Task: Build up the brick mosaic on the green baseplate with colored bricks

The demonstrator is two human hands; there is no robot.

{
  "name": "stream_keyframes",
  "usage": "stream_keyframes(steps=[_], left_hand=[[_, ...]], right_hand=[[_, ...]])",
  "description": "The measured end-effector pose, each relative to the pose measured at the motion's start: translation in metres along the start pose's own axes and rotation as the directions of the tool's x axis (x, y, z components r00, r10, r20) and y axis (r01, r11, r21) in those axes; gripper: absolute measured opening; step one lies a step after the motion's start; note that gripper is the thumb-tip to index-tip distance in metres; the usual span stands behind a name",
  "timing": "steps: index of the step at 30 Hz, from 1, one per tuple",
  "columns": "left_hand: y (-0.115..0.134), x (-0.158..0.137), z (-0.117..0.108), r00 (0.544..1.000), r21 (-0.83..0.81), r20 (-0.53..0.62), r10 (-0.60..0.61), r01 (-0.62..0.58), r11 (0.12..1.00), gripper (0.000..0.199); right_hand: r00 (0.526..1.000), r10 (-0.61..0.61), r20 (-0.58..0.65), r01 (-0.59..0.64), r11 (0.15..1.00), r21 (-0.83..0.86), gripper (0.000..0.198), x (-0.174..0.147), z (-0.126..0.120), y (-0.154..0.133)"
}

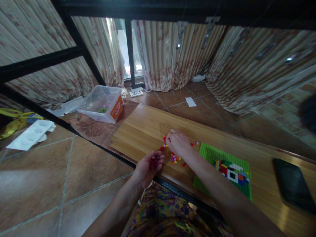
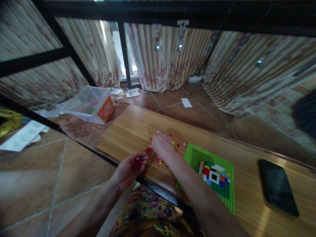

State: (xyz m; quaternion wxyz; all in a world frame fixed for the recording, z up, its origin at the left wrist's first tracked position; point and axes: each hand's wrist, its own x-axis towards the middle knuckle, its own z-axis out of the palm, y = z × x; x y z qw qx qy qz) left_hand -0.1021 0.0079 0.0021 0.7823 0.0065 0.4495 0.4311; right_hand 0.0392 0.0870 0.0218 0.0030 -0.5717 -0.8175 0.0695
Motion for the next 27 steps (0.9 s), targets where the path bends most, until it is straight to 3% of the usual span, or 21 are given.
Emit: stream_keyframes(steps=[4, 11, 18, 22, 24, 27], left_hand=[[-0.001, 0.004, 0.003, 0.999, -0.015, 0.030, -0.018, 0.018, 1.000, 0.023], [0.000, 0.003, 0.001, 1.000, -0.019, 0.005, -0.014, 0.014, 1.000, 0.020], [0.003, 0.000, -0.005, 1.000, -0.008, -0.014, 0.005, -0.005, 1.000, 0.019], [0.004, -0.002, -0.005, 1.000, 0.007, -0.011, 0.014, -0.014, 1.000, 0.020], [0.004, -0.003, -0.004, 1.000, 0.008, -0.002, 0.004, -0.004, 1.000, 0.023], [0.005, -0.004, -0.001, 0.999, -0.027, 0.032, -0.004, 0.005, 1.000, 0.029]], right_hand=[[0.998, -0.024, -0.056, 0.027, 0.998, 0.063, 0.030, -0.016, -0.002, 0.003], [0.992, 0.091, -0.085, -0.079, 0.987, 0.137, 0.028, -0.017, 0.002, 0.014], [0.997, -0.070, -0.025, 0.071, 0.996, 0.054, 0.024, 0.003, 0.014, -0.008], [0.995, -0.102, -0.006, 0.102, 0.994, 0.024, 0.022, 0.008, 0.016, -0.019], [0.995, -0.095, -0.032, 0.097, 0.993, 0.067, 0.023, 0.003, 0.012, -0.023], [0.992, -0.091, -0.084, 0.113, 0.943, 0.314, 0.016, -0.012, 0.000, -0.024]])
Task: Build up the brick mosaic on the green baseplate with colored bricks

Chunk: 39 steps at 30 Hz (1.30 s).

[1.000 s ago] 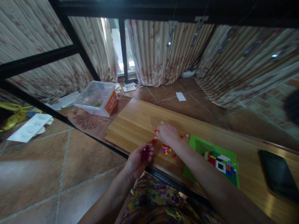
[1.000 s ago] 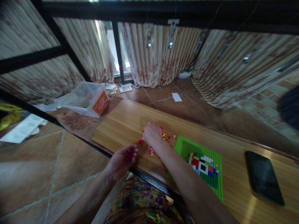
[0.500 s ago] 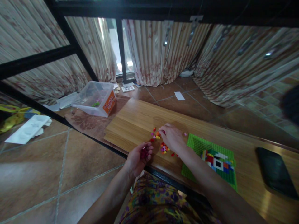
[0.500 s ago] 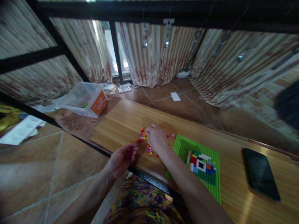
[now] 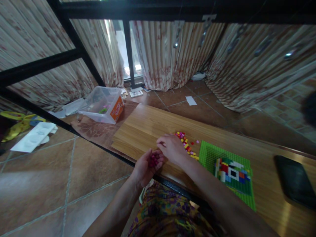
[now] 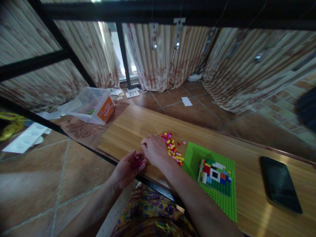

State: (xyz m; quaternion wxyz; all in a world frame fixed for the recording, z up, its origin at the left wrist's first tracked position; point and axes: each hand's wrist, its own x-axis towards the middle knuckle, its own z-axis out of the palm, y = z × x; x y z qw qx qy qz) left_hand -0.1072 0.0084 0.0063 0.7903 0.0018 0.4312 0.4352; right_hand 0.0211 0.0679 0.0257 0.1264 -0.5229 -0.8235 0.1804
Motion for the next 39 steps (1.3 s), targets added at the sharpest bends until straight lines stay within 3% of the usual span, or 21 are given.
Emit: stream_keyframes(steps=[3, 5, 8, 14, 21, 25, 28, 32, 36, 39], left_hand=[[0.002, 0.002, 0.002, 0.999, -0.041, 0.053, -0.011, 0.013, 0.999, 0.029], [0.004, 0.004, 0.001, 0.998, -0.046, 0.063, -0.008, 0.011, 0.999, 0.024], [0.006, 0.006, -0.002, 1.000, -0.032, 0.028, 0.011, -0.010, 0.999, 0.017], [0.002, 0.006, -0.007, 1.000, 0.010, 0.008, -0.015, 0.015, 1.000, 0.013], [-0.006, 0.002, -0.003, 1.000, 0.050, -0.002, -0.029, 0.029, 0.998, 0.011], [-0.009, 0.000, 0.000, 0.999, 0.069, -0.036, -0.013, 0.016, 0.997, 0.013], [-0.011, 0.000, 0.003, 0.999, 0.073, -0.043, -0.006, 0.009, 0.997, 0.016], [-0.013, 0.003, 0.008, 1.000, 0.030, -0.024, -0.001, 0.002, 1.000, 0.020], [-0.014, 0.007, 0.009, 1.000, -0.027, -0.005, -0.014, 0.013, 1.000, 0.019], [-0.012, 0.007, 0.006, 0.999, -0.018, -0.004, -0.048, 0.048, 0.999, 0.015]], right_hand=[[0.998, 0.027, -0.054, -0.012, 0.967, 0.255, 0.021, -0.015, -0.015, 0.003], [0.990, 0.090, -0.106, -0.057, 0.957, 0.283, 0.020, -0.025, -0.023, 0.012], [0.984, 0.130, -0.119, -0.105, 0.975, 0.197, 0.018, -0.040, -0.025, 0.028], [0.998, 0.017, 0.059, -0.015, 0.999, -0.040, 0.019, -0.064, -0.007, 0.034], [0.994, -0.006, 0.111, 0.027, 0.982, -0.187, 0.021, -0.057, 0.001, 0.028], [0.998, -0.015, 0.063, 0.027, 0.979, -0.202, 0.016, -0.053, 0.003, 0.027], [0.999, 0.012, -0.033, -0.016, 0.995, -0.100, 0.015, -0.054, 0.004, 0.021], [0.985, 0.047, -0.164, -0.022, 0.988, 0.156, 0.013, -0.061, 0.006, 0.000], [0.979, 0.006, -0.205, 0.056, 0.955, 0.292, 0.015, -0.068, 0.006, -0.015], [0.973, 0.058, -0.223, 0.015, 0.950, 0.312, 0.017, -0.068, 0.000, -0.003]])
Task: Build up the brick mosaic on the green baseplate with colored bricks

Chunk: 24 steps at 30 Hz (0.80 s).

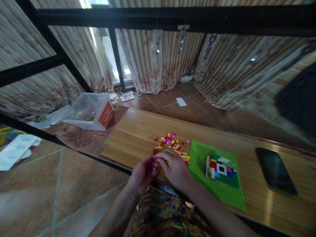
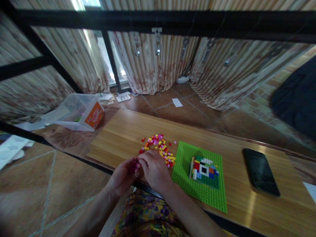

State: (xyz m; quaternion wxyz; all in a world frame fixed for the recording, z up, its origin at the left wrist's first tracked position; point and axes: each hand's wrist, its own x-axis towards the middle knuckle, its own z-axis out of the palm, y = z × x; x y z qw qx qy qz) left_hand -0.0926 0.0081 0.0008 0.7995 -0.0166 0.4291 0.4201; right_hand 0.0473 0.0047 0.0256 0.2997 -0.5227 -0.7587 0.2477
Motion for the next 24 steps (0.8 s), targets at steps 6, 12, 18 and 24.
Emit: stream_keyframes(steps=[6, 12, 18, 24], left_hand=[[0.001, -0.001, -0.005, 0.998, 0.015, 0.062, 0.001, -0.002, 1.000, 0.011], [0.001, -0.002, -0.007, 0.998, 0.030, 0.066, -0.016, 0.014, 0.999, 0.009], [0.002, -0.001, -0.012, 0.993, 0.011, 0.117, -0.015, 0.014, 1.000, 0.015], [0.004, -0.001, -0.008, 0.998, -0.021, 0.051, 0.026, -0.025, 0.999, 0.020]], right_hand=[[0.976, 0.194, -0.096, -0.213, 0.939, -0.270, 0.021, 0.029, -0.032, 0.055], [0.971, 0.238, -0.021, -0.223, 0.873, -0.434, 0.023, 0.055, -0.032, 0.078], [0.971, 0.240, 0.024, -0.197, 0.845, -0.497, 0.023, 0.062, -0.024, 0.079], [0.961, 0.272, 0.042, -0.220, 0.849, -0.481, 0.022, 0.060, -0.025, 0.085]])
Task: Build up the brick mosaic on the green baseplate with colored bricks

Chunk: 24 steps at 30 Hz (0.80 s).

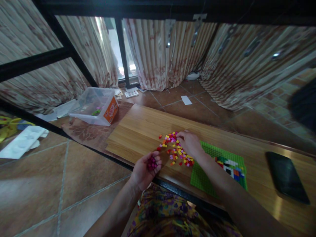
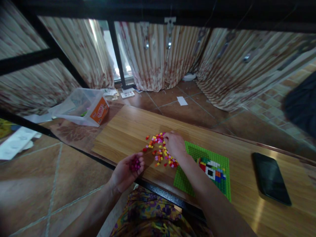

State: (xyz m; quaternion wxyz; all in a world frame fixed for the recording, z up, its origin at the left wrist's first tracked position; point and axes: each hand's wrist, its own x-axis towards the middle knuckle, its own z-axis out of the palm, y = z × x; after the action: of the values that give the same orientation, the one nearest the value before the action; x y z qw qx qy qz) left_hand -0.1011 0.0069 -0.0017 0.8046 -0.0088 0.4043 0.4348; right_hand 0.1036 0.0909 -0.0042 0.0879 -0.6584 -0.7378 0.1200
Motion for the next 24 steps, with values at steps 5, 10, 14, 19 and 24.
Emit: stream_keyframes(steps=[5, 10, 14, 19, 24], left_hand=[[0.002, 0.000, 0.000, 0.996, -0.101, 0.082, -0.028, 0.036, 0.994, 0.035], [0.002, 0.000, -0.003, 0.989, -0.127, 0.146, -0.033, 0.051, 0.991, 0.040], [0.003, 0.001, -0.002, 0.988, -0.105, 0.147, -0.035, 0.051, 0.993, 0.040], [0.001, 0.008, 0.007, 0.986, -0.100, 0.159, -0.054, 0.070, 0.993, 0.041], [-0.003, 0.020, 0.022, 0.969, -0.104, 0.230, -0.089, 0.115, 0.988, 0.039]], right_hand=[[0.999, 0.006, 0.036, -0.004, 0.999, -0.051, 0.023, 0.004, -0.002, 0.002], [0.997, 0.061, 0.055, -0.055, 0.993, -0.101, 0.024, 0.012, -0.005, -0.007], [0.992, 0.116, 0.047, -0.110, 0.988, -0.112, 0.021, 0.018, -0.007, -0.011], [0.995, 0.100, 0.022, -0.102, 0.989, 0.107, 0.019, 0.005, -0.020, -0.017], [0.985, -0.151, 0.088, 0.087, 0.860, 0.504, 0.018, -0.013, -0.039, -0.026]])
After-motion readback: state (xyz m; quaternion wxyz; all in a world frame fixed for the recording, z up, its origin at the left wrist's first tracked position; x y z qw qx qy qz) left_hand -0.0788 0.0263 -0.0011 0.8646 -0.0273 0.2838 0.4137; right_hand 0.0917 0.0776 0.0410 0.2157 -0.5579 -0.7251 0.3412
